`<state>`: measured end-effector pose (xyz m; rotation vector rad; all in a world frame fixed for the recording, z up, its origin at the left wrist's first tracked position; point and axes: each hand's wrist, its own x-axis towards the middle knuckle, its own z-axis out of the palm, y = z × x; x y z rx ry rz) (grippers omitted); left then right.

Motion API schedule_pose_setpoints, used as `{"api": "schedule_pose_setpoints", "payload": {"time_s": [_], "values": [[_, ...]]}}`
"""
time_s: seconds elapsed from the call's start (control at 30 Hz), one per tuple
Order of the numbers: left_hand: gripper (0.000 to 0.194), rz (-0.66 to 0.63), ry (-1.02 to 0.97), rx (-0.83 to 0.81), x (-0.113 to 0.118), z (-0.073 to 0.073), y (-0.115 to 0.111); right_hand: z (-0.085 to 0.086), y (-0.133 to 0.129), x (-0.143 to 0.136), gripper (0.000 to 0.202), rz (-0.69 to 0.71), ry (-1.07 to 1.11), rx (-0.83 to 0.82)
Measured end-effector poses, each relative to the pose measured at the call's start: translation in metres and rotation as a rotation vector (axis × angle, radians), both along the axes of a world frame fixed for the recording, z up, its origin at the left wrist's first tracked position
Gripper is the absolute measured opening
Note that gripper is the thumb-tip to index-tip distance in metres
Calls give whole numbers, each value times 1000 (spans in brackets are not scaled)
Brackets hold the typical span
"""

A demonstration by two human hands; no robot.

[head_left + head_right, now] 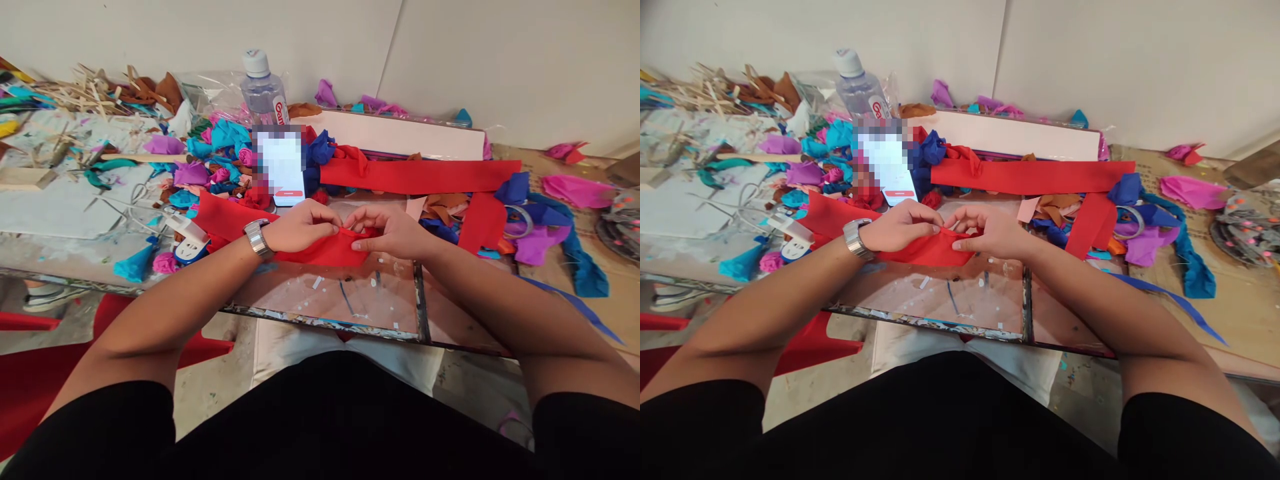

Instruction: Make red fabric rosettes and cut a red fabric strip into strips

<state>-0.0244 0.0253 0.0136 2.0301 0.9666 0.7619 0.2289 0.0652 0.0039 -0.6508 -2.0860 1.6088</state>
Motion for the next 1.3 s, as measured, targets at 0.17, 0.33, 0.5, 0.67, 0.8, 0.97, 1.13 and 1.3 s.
{"api": "schedule_pose_setpoints", "payload": {"time_s": [0.17,0.33,0.5,0.67,0.8,0.97,1.13,1.3], "values": [[24,16,39,41,1,1,-2,7,-4,1,36,-96,-48,213],[25,25,75,92,3,-2,-5,3,-9,-1,24,-225,-85,428],[24,30,74,122,5,-5,-6,-5,-14,-3,18,-318,-152,747],[21,23,66,115,6,-4,-8,-8,-19,-3,16,-331,-153,873],[20,27,81,119,7,-4,-9,-9,-23,-4,15,-344,-165,956],[20,61,56,107,9,-5,-8,-9,-25,-5,18,-345,-184,1020],[18,69,17,73,8,-6,-7,-9,-25,-3,15,-305,-167,1070],[22,54,24,35,6,-2,-7,-9,-25,-1,18,-275,-196,1105]]}}
